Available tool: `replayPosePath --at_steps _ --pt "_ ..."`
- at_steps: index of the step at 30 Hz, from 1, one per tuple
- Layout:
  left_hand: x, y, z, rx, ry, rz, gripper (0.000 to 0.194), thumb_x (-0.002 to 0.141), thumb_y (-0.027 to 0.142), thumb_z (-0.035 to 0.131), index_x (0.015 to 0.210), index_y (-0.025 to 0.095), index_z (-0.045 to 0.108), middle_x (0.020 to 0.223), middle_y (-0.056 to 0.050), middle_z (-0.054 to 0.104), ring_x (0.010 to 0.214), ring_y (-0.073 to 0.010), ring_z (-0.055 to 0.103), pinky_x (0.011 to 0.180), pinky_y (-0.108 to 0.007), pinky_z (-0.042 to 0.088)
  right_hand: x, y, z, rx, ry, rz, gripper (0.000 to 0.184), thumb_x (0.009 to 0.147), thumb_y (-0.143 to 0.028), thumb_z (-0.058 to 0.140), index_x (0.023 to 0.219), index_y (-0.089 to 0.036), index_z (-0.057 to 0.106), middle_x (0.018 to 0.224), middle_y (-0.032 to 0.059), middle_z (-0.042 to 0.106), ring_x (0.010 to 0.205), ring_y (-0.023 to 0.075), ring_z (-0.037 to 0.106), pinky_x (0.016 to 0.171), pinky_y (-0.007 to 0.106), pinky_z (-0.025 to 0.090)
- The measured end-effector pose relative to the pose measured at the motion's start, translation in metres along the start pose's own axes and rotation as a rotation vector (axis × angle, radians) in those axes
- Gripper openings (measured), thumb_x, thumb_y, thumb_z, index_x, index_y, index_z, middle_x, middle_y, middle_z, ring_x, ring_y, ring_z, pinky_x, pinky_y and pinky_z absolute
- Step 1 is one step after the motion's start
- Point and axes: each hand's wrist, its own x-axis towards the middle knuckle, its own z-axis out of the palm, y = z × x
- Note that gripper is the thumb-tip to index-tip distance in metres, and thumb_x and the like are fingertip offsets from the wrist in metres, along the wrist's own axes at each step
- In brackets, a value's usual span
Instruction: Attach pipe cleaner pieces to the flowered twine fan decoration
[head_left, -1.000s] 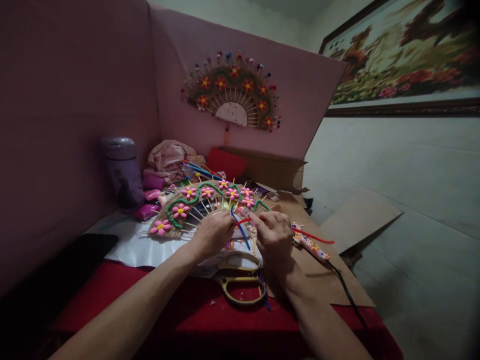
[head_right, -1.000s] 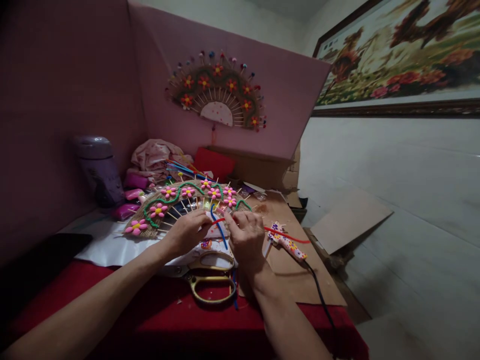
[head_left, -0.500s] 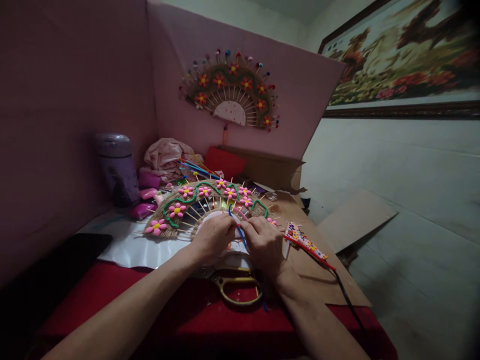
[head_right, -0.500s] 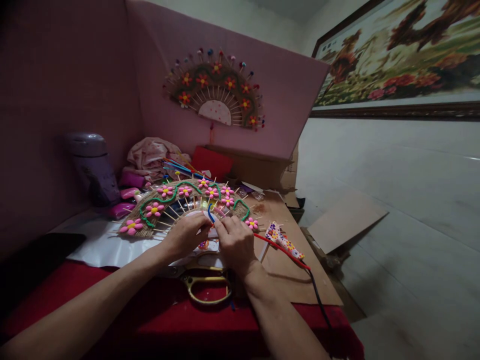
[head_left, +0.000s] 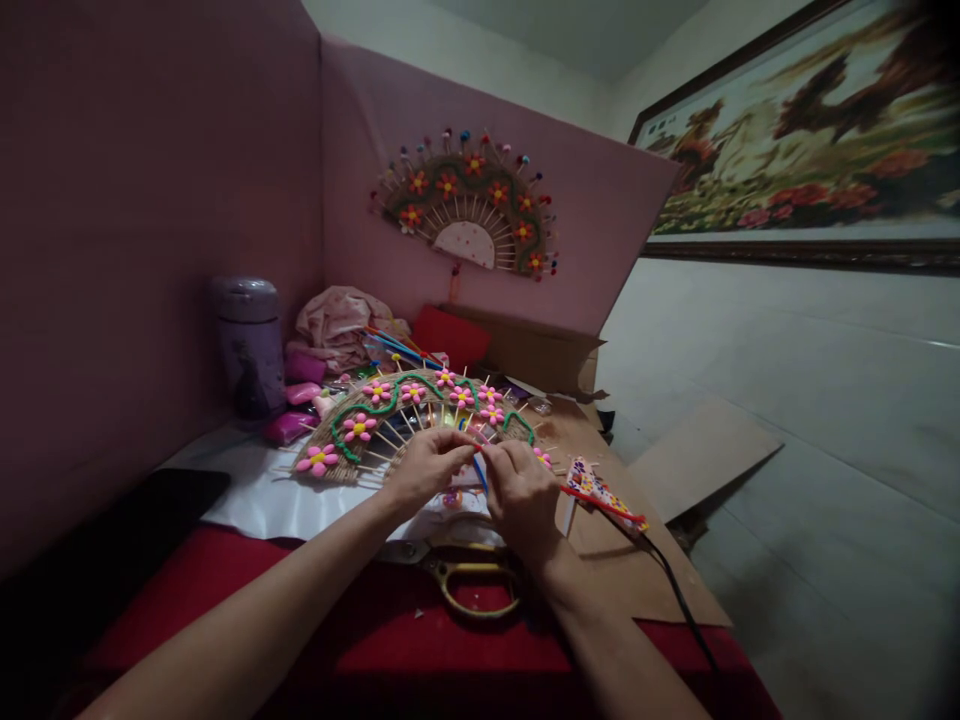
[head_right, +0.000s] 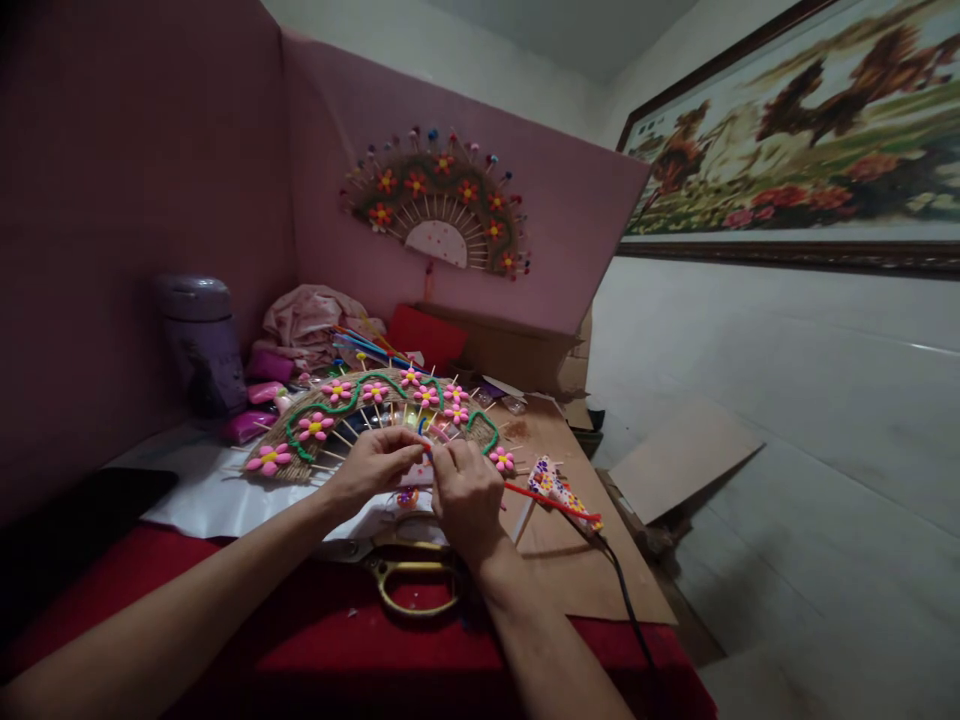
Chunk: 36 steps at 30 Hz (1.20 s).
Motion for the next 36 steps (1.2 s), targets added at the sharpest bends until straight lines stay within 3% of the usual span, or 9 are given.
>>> replayPosePath --at_steps 3,6,11,16,20,23,31,33,36 --pt "0.001 0.000 -0.007 0.400 -0.043 0.324 0.011 0.074 0.019 0.054 0.072 0.015 0.064 0.066 -0.002 0.059 0.063 -0.0110 0.049 0.060 -0.023 0.037 0.001 0.007 0.000 -0.046 0.030 -0.041 0.019 0.087 -0.013 0.045 0.090 -0.019 0.063 0.077 0.0047 0.057 0.074 0.0164 0.046 0.064 0.028 0.032" --pt "0.002 -0.001 -0.011 0.617 -0.096 0.444 0.014 0.073 0.012 0.050 0.069 0.016 0.063 0.064 0.000 0.057 0.063 -0.0105 0.047 0.061 -0.023 0.036 0.005 0.015 0.000 -0.030 0.024 -0.139 0.020 0.088 -0.012 0.046 0.090 -0.021 0.064 0.078 0.0043 0.057 0.076 0.0161 0.046 0.065 0.028 0.033" --pt "0.004 0.003 -0.012 0.419 -0.027 0.285 0.012 0.073 0.019 0.053 0.065 0.014 0.061 0.058 0.001 0.053 0.054 -0.0086 0.043 0.053 -0.021 0.034 0.028 0.016 -0.005 -0.015 -0.081 -0.293 0.018 0.088 -0.014 0.045 0.083 -0.017 0.062 0.076 0.0049 0.056 0.077 0.0170 0.046 0.064 0.028 0.033" --pt "0.006 0.010 -0.011 -0.204 0.164 -0.078 0.017 0.065 0.029 0.064 0.067 0.013 0.058 0.049 0.005 0.049 0.038 -0.0036 0.034 0.037 -0.017 0.023 0.045 -0.008 -0.004 -0.086 -0.106 -0.201 0.017 0.088 -0.014 0.043 0.077 -0.016 0.056 0.073 0.0058 0.053 0.073 0.0179 0.044 0.058 0.028 0.031" --pt "0.005 0.012 -0.010 -0.439 0.224 -0.188 0.023 0.057 0.026 0.072 0.069 0.014 0.057 0.053 0.004 0.053 0.043 -0.0042 0.043 0.040 -0.015 0.030 0.042 -0.016 -0.001 -0.036 -0.101 -0.106 0.014 0.088 -0.014 0.043 0.085 -0.015 0.056 0.076 0.0057 0.054 0.074 0.0176 0.046 0.059 0.027 0.033" --pt "0.004 0.010 -0.009 -0.374 0.144 -0.116 0.025 0.061 0.032 0.072 0.071 0.013 0.059 0.056 0.002 0.056 0.042 -0.0050 0.043 0.039 -0.017 0.030 0.036 -0.008 -0.003 0.063 -0.098 -0.040 0.013 0.088 -0.015 0.044 0.089 -0.015 0.057 0.078 0.0050 0.056 0.077 0.0171 0.048 0.065 0.027 0.036" --pt "0.006 0.009 -0.014 0.302 0.015 0.187 0.016 0.071 0.028 0.061 0.068 0.013 0.067 0.057 0.000 0.057 0.055 -0.0094 0.047 0.052 -0.021 0.036 0.032 0.010 -0.008 0.083 -0.111 -0.060 0.014 0.086 -0.017 0.049 0.084 -0.020 0.063 0.084 0.0047 0.060 0.082 0.0179 0.048 0.068 0.027 0.035" --pt "0.006 0.008 -0.016 0.378 -0.022 0.192 0.016 0.071 0.026 0.060 0.065 0.014 0.067 0.057 0.000 0.058 0.056 -0.0097 0.047 0.053 -0.021 0.036 0.031 0.011 -0.007 0.090 -0.110 -0.076 0.014 0.085 -0.017 0.050 0.082 -0.021 0.063 0.082 0.0039 0.060 0.080 0.0175 0.048 0.066 0.027 0.035" --pt "0.006 0.009 -0.017 0.251 -0.058 0.060 0.016 0.069 0.027 0.062 0.062 0.013 0.064 0.050 0.002 0.053 0.044 -0.0065 0.040 0.043 -0.019 0.029 0.028 0.012 -0.006 0.172 -0.116 -0.080 0.013 0.084 -0.017 0.050 0.086 -0.019 0.062 0.082 0.0042 0.060 0.081 0.0174 0.049 0.068 0.027 0.037"
